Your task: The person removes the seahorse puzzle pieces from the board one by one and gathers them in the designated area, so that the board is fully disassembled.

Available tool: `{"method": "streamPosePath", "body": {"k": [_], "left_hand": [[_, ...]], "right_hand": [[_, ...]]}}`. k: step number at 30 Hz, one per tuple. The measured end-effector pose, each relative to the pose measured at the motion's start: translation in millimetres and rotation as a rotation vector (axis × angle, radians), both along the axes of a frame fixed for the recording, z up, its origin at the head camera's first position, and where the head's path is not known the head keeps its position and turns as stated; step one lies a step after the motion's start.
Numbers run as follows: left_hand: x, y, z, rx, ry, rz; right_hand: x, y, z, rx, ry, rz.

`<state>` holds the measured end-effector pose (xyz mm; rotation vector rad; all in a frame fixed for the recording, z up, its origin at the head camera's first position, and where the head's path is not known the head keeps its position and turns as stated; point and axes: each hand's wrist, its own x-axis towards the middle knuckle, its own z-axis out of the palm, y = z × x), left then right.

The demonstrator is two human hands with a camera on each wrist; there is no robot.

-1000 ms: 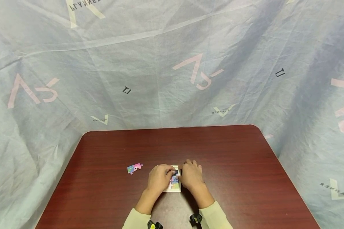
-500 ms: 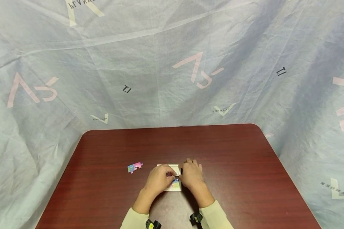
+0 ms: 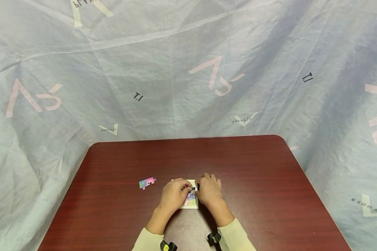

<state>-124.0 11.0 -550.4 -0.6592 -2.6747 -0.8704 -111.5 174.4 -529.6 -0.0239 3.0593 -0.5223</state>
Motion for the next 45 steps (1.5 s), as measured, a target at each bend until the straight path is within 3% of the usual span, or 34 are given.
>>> {"method": "streamPosePath", "body": {"k": [8,13,17,21,28,33,40,45], "left_hand": [[0.4,3.0,-3.5,0.018,0.025,0.025],[0.1,4.9,-2.3,0.039,-0.067,0.015],[-3.9,6.0,2.2,-0.001,-0.154,-0.030],[-8.0,6.2,4.5,-0.055,-0.156,-0.052],[-7.7,6.0,0.2,-0.058,-0.041,0.019],[-6.0,7.9,-2.9,-0.020,-0.023,0.047],[-2.4,12.4,-6.4,0.035,-0.054,0.133],[-0.2,14.8,-7.5,0.091,-0.114,0.180]], "right_hand": [[-1.9,-2,1.3,0.013,0.011,-0.007],[-0.8,-6,3.2,0.033,0.011,0.012],[-1.0,-5,3.0,0.057,0.021,0.013],[-1.3,-4,1.7,0.075,0.019,0.007],[-1.4,-5,1.1,0.084,-0.010,0.006],[-1.3,-6,3.2,0.084,-0.010,-0.010],[0.7,-9,6.5,0.090,0.005,-0.002],[0.3,-9,6.4,0.082,-0.008,-0.002]]}}
